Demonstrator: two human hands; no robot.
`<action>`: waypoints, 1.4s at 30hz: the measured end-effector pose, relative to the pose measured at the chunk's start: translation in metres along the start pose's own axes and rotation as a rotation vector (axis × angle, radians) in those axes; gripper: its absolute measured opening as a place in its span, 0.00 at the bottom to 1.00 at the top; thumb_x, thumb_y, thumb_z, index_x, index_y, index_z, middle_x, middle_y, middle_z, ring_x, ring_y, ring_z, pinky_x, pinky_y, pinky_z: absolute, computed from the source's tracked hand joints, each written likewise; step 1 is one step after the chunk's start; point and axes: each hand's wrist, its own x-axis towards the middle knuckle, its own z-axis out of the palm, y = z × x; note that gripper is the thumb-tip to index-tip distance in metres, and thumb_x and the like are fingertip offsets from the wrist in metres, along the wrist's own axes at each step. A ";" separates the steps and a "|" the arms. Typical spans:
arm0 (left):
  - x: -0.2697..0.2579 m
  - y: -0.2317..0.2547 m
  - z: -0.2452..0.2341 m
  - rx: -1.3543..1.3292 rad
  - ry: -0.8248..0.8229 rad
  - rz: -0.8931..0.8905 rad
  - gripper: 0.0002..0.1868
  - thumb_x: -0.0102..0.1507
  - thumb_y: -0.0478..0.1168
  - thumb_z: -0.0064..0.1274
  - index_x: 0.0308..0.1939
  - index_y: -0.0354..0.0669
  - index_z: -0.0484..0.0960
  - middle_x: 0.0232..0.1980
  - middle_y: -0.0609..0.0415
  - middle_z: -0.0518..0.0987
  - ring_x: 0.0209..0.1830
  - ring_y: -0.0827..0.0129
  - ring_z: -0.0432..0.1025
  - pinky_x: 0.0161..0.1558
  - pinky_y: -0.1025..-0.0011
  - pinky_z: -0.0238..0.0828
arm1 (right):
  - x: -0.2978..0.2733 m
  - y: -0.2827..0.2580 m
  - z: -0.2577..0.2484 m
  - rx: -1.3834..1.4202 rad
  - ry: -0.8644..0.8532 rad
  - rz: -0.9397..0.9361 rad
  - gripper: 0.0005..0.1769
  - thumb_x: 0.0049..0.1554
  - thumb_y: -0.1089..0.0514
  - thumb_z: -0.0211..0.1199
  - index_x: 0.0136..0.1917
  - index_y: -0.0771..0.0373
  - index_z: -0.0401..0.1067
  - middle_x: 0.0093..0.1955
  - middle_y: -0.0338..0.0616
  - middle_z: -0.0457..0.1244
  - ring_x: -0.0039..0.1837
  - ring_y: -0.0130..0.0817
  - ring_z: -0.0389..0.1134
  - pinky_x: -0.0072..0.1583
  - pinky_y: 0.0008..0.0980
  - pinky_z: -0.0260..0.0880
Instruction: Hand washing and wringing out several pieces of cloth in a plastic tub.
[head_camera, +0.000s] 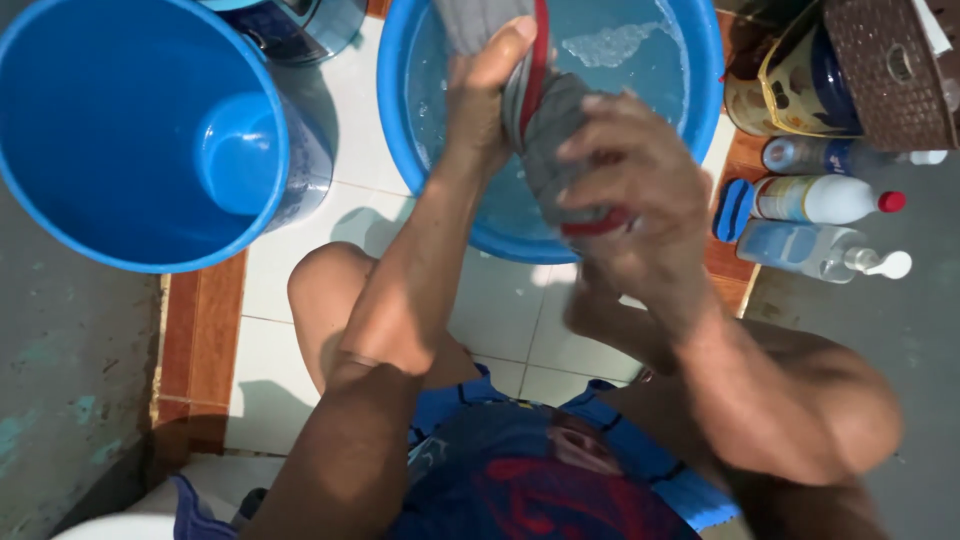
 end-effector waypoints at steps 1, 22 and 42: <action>0.002 0.003 0.002 0.003 -0.019 -0.032 0.15 0.63 0.46 0.58 0.41 0.35 0.85 0.34 0.51 0.82 0.31 0.69 0.76 0.35 0.70 0.74 | 0.003 -0.004 0.000 -0.084 -0.093 -0.056 0.13 0.49 0.64 0.74 0.46 0.56 0.74 0.60 0.41 0.67 0.73 0.44 0.64 0.80 0.52 0.56; -0.008 0.022 0.006 -0.180 -0.430 -0.060 0.24 0.66 0.45 0.56 0.61 0.32 0.74 0.42 0.47 0.77 0.41 0.64 0.73 0.53 0.63 0.73 | 0.008 -0.018 0.020 -0.666 -0.700 -0.697 0.07 0.55 0.52 0.57 0.40 0.55 0.72 0.57 0.45 0.66 0.66 0.40 0.64 0.73 0.46 0.60; -0.001 -0.017 -0.010 0.616 0.057 0.387 0.19 0.53 0.35 0.69 0.45 0.34 0.82 0.42 0.52 0.85 0.43 0.70 0.79 0.49 0.70 0.78 | -0.023 0.070 0.078 -0.815 -0.970 -0.641 0.14 0.55 0.52 0.57 0.48 0.57 0.80 0.50 0.44 0.67 0.59 0.41 0.64 0.59 0.41 0.59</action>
